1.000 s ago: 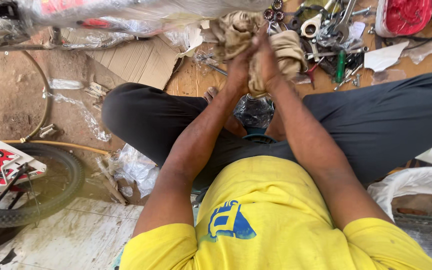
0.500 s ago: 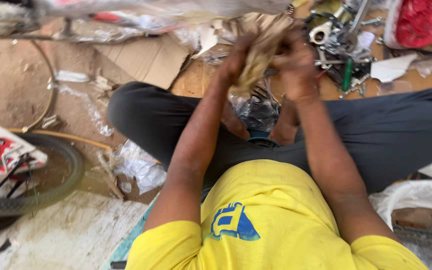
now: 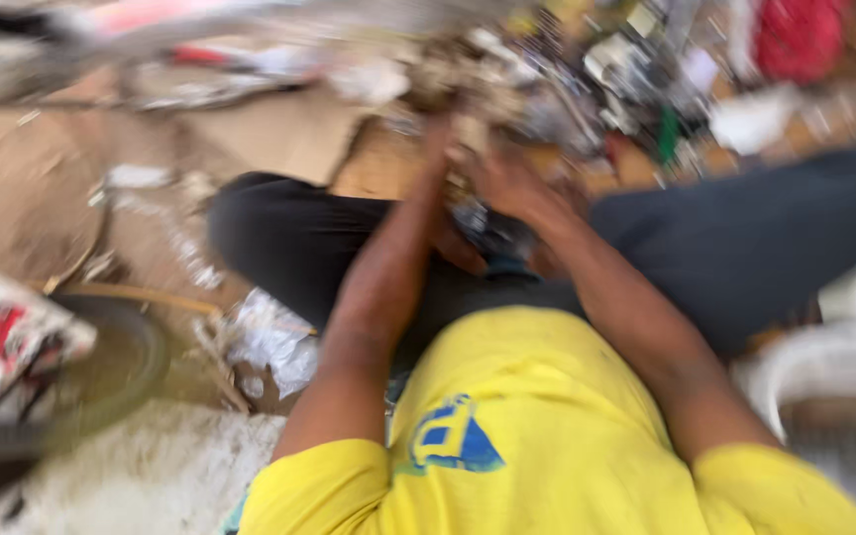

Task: The person sits on the floor and applies a red substance to a small black ring using a tool. They then wipe their hands with a cloth and proceed to handle small metal ball bearings, placing them into a circular metal component.

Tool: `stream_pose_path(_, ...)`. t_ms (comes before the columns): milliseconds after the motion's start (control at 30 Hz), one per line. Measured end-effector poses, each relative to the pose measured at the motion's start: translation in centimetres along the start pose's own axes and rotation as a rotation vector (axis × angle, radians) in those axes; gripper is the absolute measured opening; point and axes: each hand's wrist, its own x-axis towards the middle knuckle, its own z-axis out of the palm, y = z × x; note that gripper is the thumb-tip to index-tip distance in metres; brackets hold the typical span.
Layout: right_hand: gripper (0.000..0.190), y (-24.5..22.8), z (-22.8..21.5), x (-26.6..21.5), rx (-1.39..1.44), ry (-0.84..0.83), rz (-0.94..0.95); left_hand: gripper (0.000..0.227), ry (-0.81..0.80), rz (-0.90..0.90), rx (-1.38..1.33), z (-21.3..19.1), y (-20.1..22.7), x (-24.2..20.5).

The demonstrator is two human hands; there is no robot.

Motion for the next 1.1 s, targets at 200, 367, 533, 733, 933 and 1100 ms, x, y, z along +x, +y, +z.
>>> stream_pose_path(200, 0.04, 2.0, -0.6, -1.2, 0.059, 0.181, -0.231, 0.053, 0.014, -0.207, -0.286, -0.5, 1.8, 0.2)
stream_pose_path(367, 0.114, 0.3, -4.9, -0.7, -0.065, 0.46, -0.278, 0.055, -0.367, -0.448, -0.483, 3.1, 5.1, -0.7)
stream_pose_path(533, 0.089, 5.4, -5.5, -1.7, 0.501, -0.012, 0.415, 0.057, -0.286, -0.474, 0.063, 7.6, 5.1, -5.3)
stream_pose_path(733, 0.029, 4.9, -5.6, -0.2, 0.308, 0.191, 0.121, 0.053, -0.037, -0.093, 0.523, 10.8, 7.1, -5.9)
stream_pose_path(933, 0.019, 3.5, -7.4, -0.1, 0.021, 0.473, -0.039, 0.055, 0.065, 0.317, 0.833, 11.7, 8.6, -6.2)
stream_pose_path(1100, 0.027, 8.9, -8.1, -0.3, 0.823, 0.592, 0.103, 0.072, -0.041, 0.205, 0.313, 8.4, 7.9, -3.9)
